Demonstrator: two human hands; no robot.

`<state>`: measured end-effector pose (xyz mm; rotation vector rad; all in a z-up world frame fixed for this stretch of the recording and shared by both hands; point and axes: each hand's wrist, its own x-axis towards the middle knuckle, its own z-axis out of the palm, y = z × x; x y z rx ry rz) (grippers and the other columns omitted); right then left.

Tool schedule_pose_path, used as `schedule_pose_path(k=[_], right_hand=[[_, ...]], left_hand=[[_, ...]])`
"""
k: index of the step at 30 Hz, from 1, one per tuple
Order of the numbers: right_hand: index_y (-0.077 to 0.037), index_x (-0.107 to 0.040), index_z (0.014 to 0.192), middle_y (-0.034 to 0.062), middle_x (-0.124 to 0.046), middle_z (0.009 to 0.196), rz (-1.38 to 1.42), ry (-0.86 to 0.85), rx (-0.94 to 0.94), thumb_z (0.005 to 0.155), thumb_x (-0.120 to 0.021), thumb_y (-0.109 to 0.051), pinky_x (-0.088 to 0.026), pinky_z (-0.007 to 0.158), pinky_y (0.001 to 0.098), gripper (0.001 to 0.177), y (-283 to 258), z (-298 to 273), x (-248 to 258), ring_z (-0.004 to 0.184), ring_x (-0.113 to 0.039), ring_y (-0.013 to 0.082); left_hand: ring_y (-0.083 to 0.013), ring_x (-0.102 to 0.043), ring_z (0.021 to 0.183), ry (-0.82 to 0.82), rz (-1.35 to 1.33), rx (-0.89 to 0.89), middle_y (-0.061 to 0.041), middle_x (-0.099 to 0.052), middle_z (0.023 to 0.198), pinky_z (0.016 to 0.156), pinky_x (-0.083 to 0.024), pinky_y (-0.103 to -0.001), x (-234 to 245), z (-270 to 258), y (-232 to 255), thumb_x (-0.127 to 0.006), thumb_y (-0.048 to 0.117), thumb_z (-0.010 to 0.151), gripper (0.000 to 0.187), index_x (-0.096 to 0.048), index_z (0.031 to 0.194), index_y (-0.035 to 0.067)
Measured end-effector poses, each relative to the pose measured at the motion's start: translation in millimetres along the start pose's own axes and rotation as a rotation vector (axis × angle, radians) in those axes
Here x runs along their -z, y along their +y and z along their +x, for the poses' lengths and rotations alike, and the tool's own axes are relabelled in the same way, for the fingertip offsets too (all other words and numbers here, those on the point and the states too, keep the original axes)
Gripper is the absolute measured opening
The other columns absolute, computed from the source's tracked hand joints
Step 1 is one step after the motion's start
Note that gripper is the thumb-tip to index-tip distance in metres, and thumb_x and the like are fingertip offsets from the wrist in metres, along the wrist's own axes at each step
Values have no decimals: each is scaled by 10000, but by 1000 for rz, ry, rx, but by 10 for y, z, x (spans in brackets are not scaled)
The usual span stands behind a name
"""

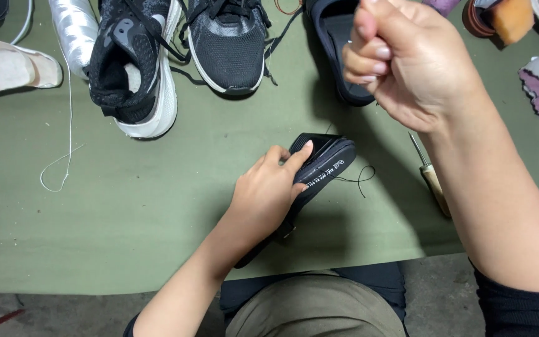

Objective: The person uses a wooden-handled awl to puncture holes along the edge of a black slip-on shoe. They then thread a needle with black thread and sew the shoe's upper to the sole, pulling the thread tight to secure the stitching.

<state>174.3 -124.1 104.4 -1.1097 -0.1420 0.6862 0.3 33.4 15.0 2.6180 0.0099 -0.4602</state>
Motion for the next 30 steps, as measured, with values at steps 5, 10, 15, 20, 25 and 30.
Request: schedule_pose_path(k=[5, 10, 15, 20, 25, 30], right_hand=[[-76, -659, 1018, 18, -693, 1047, -1296, -53, 498, 1181, -465, -132, -414, 849, 359, 260, -60, -168, -15, 948, -607, 172], [82, -568, 1126, 222, -592, 1136, -1370, 329, 854, 1165, -632, -23, -397, 904, 436, 129, 308, -854, -11, 1087, -522, 382], [41, -672, 1044, 208, -672, 1136, -1231, 135, 711, 967, -757, -47, -515, 996, 420, 144, 1119, -1037, 120, 1077, -644, 338], [-84, -661, 1288, 67, -572, 1176, -1302, 179, 686, 878, -847, -169, -554, 967, 399, 458, 1373, -1005, 121, 1120, -632, 283], [-67, -638, 1162, 78, -545, 1079, -1288, 156, 687, 843, -883, -173, -532, 947, 413, 416, 1406, -903, 231, 1049, -627, 303], [-76, -638, 1083, 70, -527, 1069, -1232, 159, 679, 822, -901, -151, -522, 961, 415, 378, 1454, -897, 260, 1041, -631, 298]], left_hand=[[-342, -530, 1217, 33, -256, -157, -89, -529, 1424, 1003, -476, -475, 59, 66, 41, -794, 155, 836, 705, -539, 1470, 325], [-283, -588, 1243, 104, -362, -208, -91, -622, 1367, 1054, -445, -418, 120, 117, -32, -690, 226, 903, 434, -681, 1337, 237], [-176, -642, 1279, 148, -440, -209, -36, -750, 1246, 1092, -463, -336, 179, 144, -71, -670, 98, 891, 300, -750, 1179, 90], [-292, -762, 1001, 156, -419, -5, -23, -813, 1013, 844, -602, -382, 243, 118, -10, -711, 229, 916, 181, -796, 1073, 199], [-294, -774, 895, 221, -450, 48, -33, -811, 898, 773, -611, -347, 179, 102, 5, -724, 203, 910, 133, -796, 1019, 179], [-307, -774, 850, 252, -478, 56, -52, -807, 858, 721, -614, -353, 178, 80, 28, -720, 177, 912, 99, -786, 981, 150]])
